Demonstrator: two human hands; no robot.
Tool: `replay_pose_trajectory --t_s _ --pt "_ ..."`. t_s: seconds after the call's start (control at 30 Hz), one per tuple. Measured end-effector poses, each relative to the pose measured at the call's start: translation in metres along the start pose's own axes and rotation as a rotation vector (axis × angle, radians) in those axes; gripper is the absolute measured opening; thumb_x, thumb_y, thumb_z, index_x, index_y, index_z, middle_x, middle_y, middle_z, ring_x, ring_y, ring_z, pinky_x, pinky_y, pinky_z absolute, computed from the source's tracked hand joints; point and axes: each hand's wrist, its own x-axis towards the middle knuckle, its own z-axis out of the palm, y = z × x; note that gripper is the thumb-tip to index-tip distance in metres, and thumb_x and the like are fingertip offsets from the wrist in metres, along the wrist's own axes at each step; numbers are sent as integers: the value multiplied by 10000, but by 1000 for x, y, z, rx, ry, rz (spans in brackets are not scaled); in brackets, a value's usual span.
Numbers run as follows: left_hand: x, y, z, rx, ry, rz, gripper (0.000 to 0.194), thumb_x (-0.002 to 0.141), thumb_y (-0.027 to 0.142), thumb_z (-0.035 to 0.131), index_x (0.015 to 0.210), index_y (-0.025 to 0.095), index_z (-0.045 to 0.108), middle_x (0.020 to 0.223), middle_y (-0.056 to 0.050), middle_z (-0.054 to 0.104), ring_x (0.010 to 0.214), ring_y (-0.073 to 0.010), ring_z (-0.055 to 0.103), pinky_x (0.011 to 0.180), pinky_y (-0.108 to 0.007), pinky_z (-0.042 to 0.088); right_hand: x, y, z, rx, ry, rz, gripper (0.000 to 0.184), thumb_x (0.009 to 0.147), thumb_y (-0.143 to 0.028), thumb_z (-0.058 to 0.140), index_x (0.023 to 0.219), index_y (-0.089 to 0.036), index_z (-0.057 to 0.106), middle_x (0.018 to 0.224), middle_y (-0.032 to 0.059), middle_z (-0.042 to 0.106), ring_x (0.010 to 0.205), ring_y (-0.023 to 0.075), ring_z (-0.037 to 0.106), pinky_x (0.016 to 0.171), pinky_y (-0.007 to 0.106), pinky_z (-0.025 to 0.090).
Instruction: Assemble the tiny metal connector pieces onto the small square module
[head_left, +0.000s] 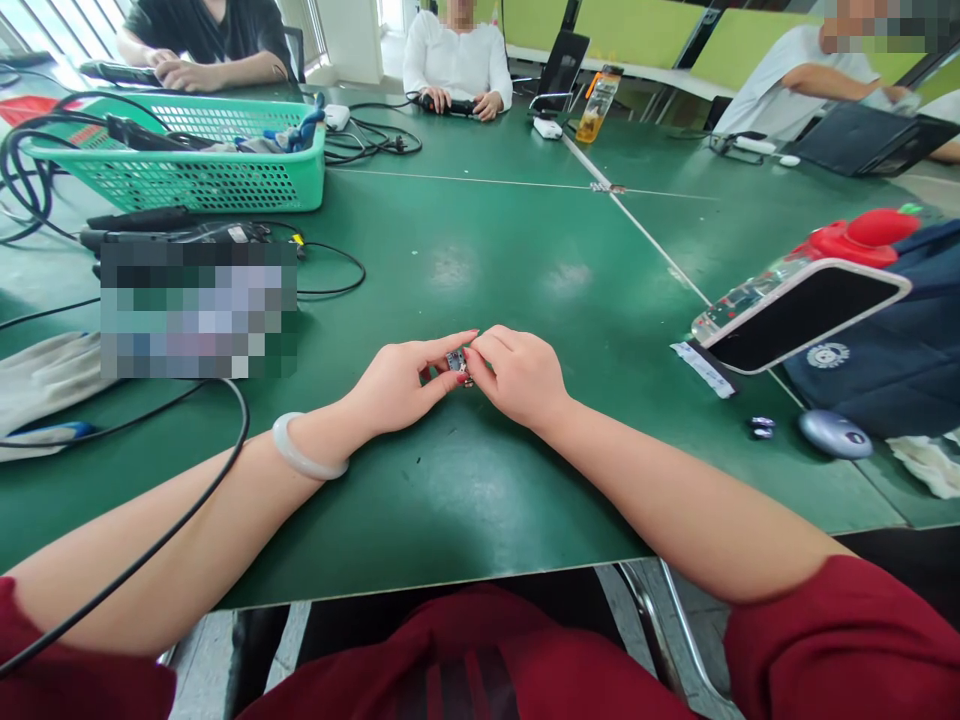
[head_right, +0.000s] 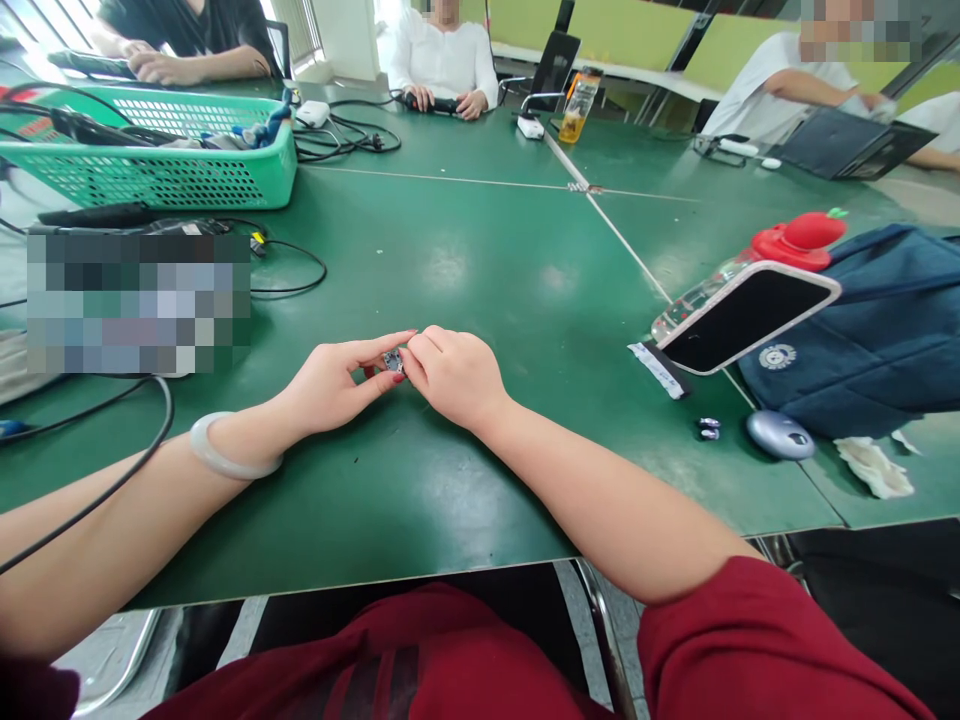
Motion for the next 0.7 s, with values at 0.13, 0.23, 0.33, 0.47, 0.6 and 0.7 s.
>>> replay_pose_trajectory --t_s 0.13,0.23,0.33,0.47,0.6,0.7 --pt "0 2 0 12 3 -8 466 849 304 516 1304 222 576 844 5 705 640 -111 566 680 -232 489 0 0 -2 31 2 -2 390 986 -315 336 781 -166 632 752 36 633 664 129 533 648 259 347" --pt "0 1 1 4 1 -17 469 851 289 510 1312 224 568 875 5 711 642 -110 564 670 -229 488 -1 0 -2 56 -21 -12 391 993 -337 332 826 -168 643 770 37 636 686 131 541 662 257 349" --pt "0 -1 1 15 7 -3 478 856 282 512 1330 239 549 887 9 714 646 -112 570 678 -233 488 -1 1 -2 85 -51 0 421 1000 -379 316 841 -172 645 778 40 632 697 133 539 666 259 346" --pt "0 -3 2 96 18 22 466 870 298 517 1333 256 545 871 3 713 663 -127 591 704 -253 489 -1 3 0 153 -83 37 464 995 -449 306 825 -178 642 792 36 637 695 128 542 672 252 352" --pt "1 -3 2 164 13 53 454 883 295 495 1332 253 543 846 -7 710 704 -144 618 721 -261 490 -1 3 0 179 -120 78 485 979 -500 312 824 -184 646 795 39 636 701 131 547 673 249 357" --pt "1 -1 2 133 -15 56 473 879 282 495 1350 240 520 882 -1 715 737 -139 626 754 -253 491 0 3 -1 176 -139 93 469 974 -500 332 828 -187 650 801 42 637 715 135 556 677 250 362"
